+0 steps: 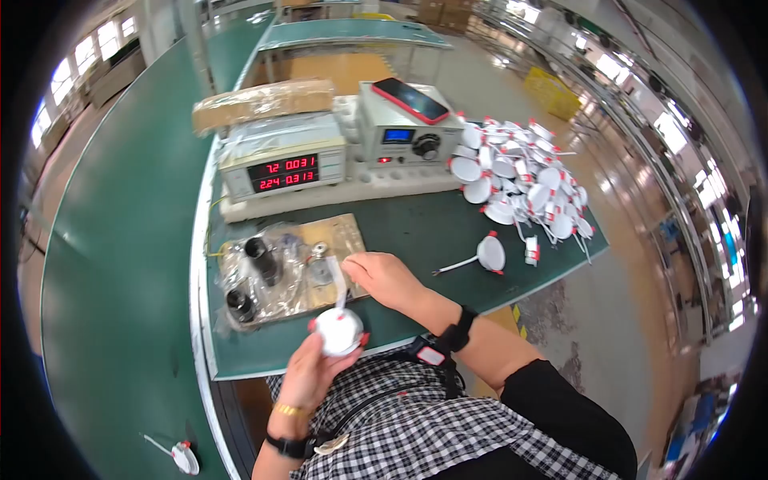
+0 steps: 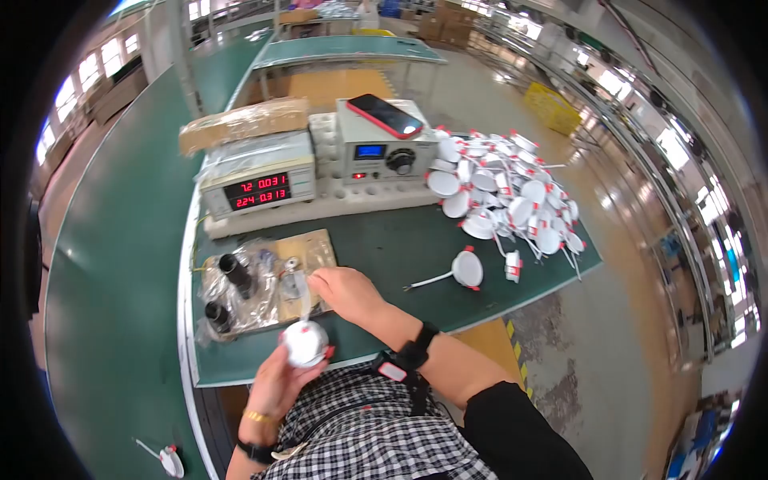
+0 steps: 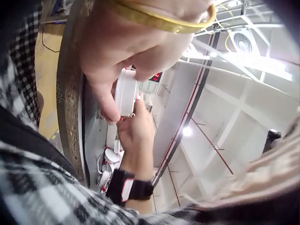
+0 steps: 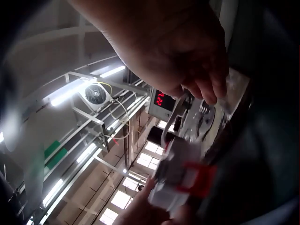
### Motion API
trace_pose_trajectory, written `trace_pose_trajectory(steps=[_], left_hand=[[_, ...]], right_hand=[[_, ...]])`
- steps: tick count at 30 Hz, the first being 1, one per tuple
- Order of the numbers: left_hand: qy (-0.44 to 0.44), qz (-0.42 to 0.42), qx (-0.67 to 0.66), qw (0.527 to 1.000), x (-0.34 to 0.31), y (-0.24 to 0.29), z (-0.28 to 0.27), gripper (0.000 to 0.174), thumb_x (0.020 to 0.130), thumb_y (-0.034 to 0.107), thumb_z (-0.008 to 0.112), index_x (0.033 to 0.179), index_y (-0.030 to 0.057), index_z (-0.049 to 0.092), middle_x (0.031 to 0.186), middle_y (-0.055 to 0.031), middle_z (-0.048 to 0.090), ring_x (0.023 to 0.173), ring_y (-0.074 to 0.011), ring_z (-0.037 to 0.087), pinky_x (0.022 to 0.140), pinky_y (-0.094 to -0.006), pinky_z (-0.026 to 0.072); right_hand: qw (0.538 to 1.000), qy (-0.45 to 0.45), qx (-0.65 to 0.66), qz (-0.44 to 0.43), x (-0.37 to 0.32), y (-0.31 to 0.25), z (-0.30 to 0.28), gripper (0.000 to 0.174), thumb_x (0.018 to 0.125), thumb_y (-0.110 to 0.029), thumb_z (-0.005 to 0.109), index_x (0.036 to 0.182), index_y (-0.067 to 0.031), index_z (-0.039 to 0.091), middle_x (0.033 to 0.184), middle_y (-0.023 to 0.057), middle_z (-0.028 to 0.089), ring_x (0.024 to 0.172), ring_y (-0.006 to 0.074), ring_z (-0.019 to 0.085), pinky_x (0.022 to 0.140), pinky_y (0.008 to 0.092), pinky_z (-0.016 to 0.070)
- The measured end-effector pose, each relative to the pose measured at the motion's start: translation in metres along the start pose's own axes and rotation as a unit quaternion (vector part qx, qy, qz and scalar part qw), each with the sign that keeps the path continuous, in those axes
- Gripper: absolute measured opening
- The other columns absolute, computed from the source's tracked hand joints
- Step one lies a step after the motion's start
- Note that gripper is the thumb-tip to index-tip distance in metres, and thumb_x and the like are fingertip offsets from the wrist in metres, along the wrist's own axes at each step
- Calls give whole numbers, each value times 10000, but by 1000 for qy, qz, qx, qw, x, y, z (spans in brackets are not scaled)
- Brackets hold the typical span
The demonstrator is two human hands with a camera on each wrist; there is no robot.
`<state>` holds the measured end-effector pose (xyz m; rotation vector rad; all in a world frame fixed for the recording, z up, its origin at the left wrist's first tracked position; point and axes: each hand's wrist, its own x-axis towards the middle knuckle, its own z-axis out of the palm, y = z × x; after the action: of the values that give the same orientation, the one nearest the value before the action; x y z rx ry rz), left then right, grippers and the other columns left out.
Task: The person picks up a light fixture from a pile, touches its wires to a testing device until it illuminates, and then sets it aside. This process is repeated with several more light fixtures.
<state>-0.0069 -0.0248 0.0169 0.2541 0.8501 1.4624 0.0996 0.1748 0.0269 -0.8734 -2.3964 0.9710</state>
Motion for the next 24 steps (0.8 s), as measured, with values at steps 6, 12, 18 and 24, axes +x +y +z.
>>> trace_pose_trajectory(steps=[6, 12, 18, 24], left_hand=[[137, 325, -124, 927, -108, 21, -96, 473, 1002, 287, 393, 1362, -16, 348, 1347, -212, 452, 1189, -301, 515, 967, -376, 491], [54, 340, -346, 873, -157, 24, -164, 477, 984, 251, 430, 1384, 5, 347, 1393, -161, 424, 1219, -249, 469, 1012, -369, 442], [256, 264, -11, 930, -76, 33, -50, 292, 948, 239, 537, 1162, 40, 531, 977, -88, 624, 821, -145, 616, 641, -217, 496], [48, 384, 499, 776, 8, 46, 36, 312, 893, 13, 549, 1202, 46, 577, 1110, -130, 621, 1010, -218, 614, 842, -317, 497]], right_hand=[[926, 71, -343, -140, -60, 64, -93, 108, 721, -110, 611, 815, -94, 661, 772, 54, 588, 810, 242, 574, 692, 380, 435], [879, 28, -438, -186, -67, 110, -106, 71, 704, -102, 614, 706, -79, 546, 692, 47, 527, 703, 218, 550, 659, 351, 408], [883, -3, -406, -236, -50, 88, -94, 86, 737, -88, 612, 737, -69, 528, 669, 56, 557, 632, 232, 580, 598, 341, 440], [992, -85, 85, -35, -47, 1, -65, 87, 863, -74, 542, 928, -23, 513, 721, 61, 626, 657, 154, 606, 584, 274, 473]])
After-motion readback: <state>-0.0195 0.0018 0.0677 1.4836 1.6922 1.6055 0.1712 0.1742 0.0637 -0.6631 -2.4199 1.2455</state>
